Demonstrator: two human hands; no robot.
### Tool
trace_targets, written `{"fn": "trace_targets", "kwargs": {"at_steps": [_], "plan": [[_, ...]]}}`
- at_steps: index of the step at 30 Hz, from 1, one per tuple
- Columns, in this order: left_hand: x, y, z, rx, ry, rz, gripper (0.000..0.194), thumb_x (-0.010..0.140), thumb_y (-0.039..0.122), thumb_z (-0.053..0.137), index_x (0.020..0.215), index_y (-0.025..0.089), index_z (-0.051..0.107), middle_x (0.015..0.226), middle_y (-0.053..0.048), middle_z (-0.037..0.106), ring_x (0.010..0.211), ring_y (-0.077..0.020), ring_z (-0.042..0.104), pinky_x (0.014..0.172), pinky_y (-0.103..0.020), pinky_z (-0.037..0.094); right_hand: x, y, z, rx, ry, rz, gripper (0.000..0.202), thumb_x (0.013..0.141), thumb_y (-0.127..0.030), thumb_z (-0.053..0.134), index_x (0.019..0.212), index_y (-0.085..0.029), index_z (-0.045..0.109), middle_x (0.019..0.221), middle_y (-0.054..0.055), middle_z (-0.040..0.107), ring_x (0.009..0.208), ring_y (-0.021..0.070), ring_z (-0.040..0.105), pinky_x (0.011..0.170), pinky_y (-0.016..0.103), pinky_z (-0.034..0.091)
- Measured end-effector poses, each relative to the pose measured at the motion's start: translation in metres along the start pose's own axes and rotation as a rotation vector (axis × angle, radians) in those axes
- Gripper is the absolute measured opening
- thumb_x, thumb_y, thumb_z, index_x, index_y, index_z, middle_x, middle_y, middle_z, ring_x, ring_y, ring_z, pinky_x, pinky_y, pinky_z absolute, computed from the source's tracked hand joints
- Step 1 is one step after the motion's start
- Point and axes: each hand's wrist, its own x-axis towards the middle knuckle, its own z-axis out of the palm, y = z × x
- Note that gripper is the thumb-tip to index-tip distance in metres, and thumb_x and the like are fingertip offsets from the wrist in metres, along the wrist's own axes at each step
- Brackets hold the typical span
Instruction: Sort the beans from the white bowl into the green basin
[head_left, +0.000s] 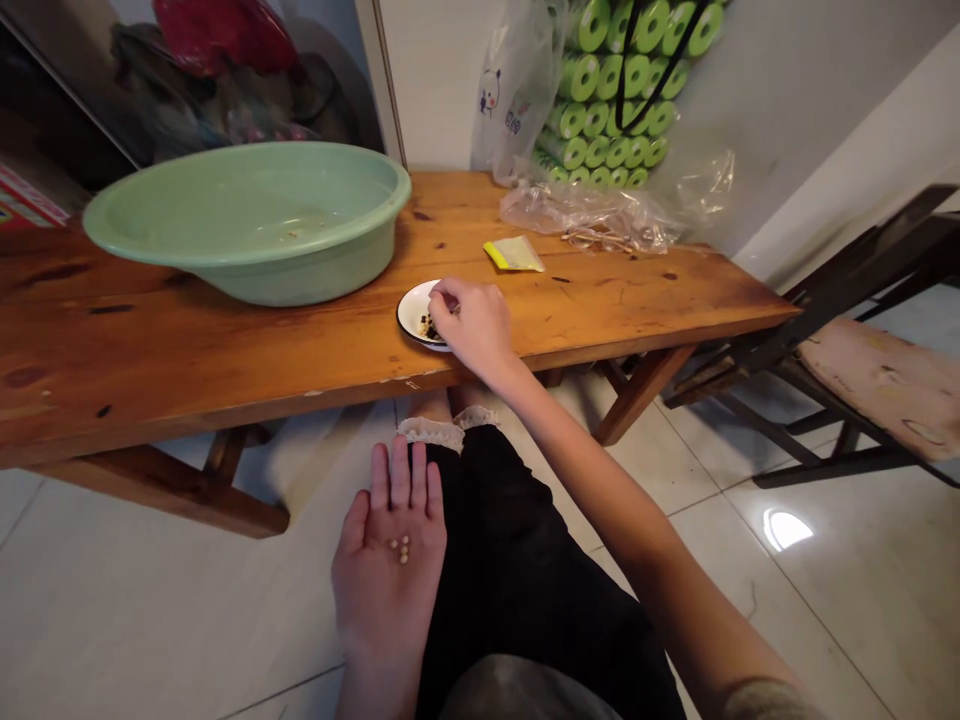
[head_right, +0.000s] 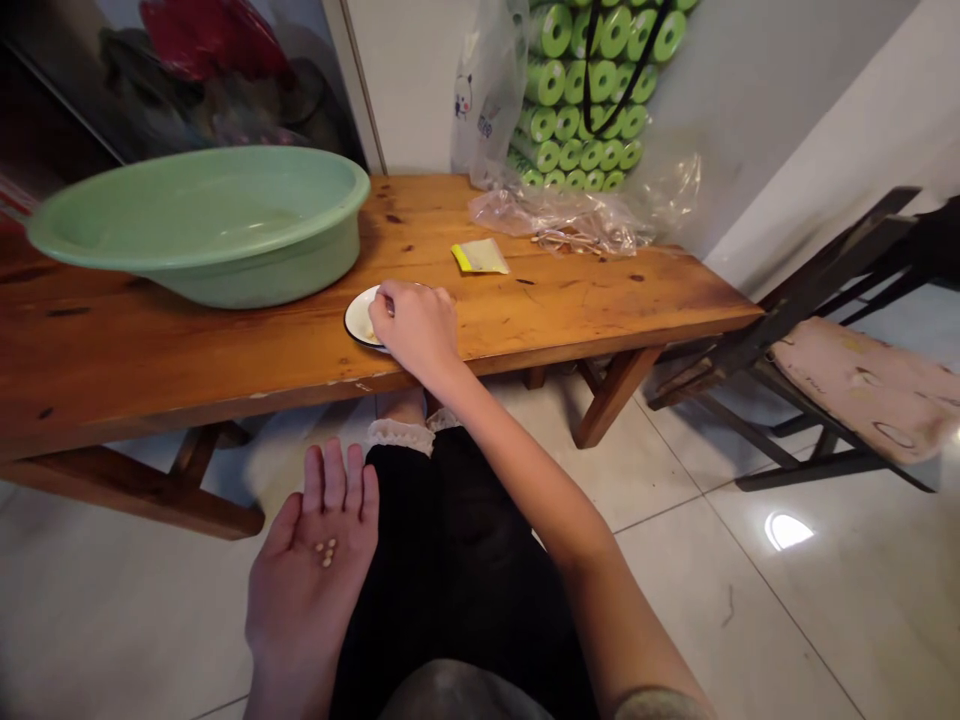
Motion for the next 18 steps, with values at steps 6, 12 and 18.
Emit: {"fn": "trace_targets", "kwargs": {"at_steps": [6,12,18], "plan": [[-0.001,-0.001,-0.002,-0.004,-0.028,-0.004,0.043,0.097,0.021,0.025,0.125,0.02,0.057,0.124,-0.006,0.066,0.12,-0.0178,0.057,0.1,-0.036,0.049,0.003,0.007,-0.002,0.059,0.022,-0.013,0.023,0.094,-0.024,0.042,0.095,-0.016,0.063,0.086,0.004,0.07,0.082,0.0175,0.063,0.081,0.032,0.041],[0.002,0.0,-0.005,-0.031,-0.06,-0.008,0.042,0.096,0.021,0.026,0.127,0.02,0.055,0.118,-0.005,0.069,0.118,-0.0189,0.058,0.096,-0.037,0.052,-0.021,-0.012,-0.029,0.317,0.152,-0.121,0.019,0.092,-0.016,0.048,0.107,-0.021,0.06,0.1,0.001,0.07,0.096,0.0134,0.064,0.091,0.03,0.045],[0.008,0.003,-0.009,-0.068,-0.131,-0.031,0.041,0.095,0.021,0.028,0.128,0.02,0.052,0.118,-0.006,0.069,0.119,-0.0201,0.058,0.095,-0.037,0.052,-0.082,-0.049,-0.071,0.569,0.206,-0.194,0.011,0.088,-0.013,0.057,0.088,-0.022,0.063,0.085,-0.001,0.071,0.081,0.0119,0.066,0.08,0.028,0.052]]}}
